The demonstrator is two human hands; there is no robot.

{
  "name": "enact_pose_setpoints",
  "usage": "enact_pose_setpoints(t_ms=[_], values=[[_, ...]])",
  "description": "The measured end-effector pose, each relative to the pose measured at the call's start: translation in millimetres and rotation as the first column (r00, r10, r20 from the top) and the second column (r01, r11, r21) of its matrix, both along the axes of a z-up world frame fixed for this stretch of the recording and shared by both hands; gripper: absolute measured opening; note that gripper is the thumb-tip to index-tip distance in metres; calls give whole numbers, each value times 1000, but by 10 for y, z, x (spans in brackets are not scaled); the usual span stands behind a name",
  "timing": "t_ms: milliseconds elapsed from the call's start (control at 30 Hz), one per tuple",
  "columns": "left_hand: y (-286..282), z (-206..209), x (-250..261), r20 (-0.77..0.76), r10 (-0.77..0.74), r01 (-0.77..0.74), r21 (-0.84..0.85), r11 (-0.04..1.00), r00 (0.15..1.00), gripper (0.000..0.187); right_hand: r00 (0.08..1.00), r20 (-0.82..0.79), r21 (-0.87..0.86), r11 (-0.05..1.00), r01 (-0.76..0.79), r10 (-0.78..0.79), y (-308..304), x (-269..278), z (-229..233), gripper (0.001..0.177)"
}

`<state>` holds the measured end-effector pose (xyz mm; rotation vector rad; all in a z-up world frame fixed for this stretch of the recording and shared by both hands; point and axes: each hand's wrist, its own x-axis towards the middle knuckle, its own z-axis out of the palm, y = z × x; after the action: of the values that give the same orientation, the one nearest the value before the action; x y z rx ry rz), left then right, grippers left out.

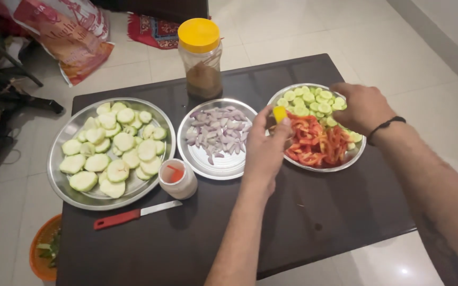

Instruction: The person prepares ingredients on a table by peeling small onions, moving a basket of onions, and opening containers of spices to season plates of sliced cucumber and tomato.

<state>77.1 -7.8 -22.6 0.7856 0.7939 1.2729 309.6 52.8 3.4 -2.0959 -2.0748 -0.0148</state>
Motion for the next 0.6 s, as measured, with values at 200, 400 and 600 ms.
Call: enact_pose_setpoints(t_ms=[200,400,600], values=[[56,-15,-234,174,-39,51,-67,996,984,47,914,-384,-206,977,54,-131,-125,-358,174,63],[53,-7,-456,355,-32,86,-137,987,934,38,455,-847,-104,754,-649,275,-212,-989,462,72],[-11,170,-885,225,3,27,-128,991,974,44,591,-709,-71,794,-604,385,-355,-1644,624,63]])
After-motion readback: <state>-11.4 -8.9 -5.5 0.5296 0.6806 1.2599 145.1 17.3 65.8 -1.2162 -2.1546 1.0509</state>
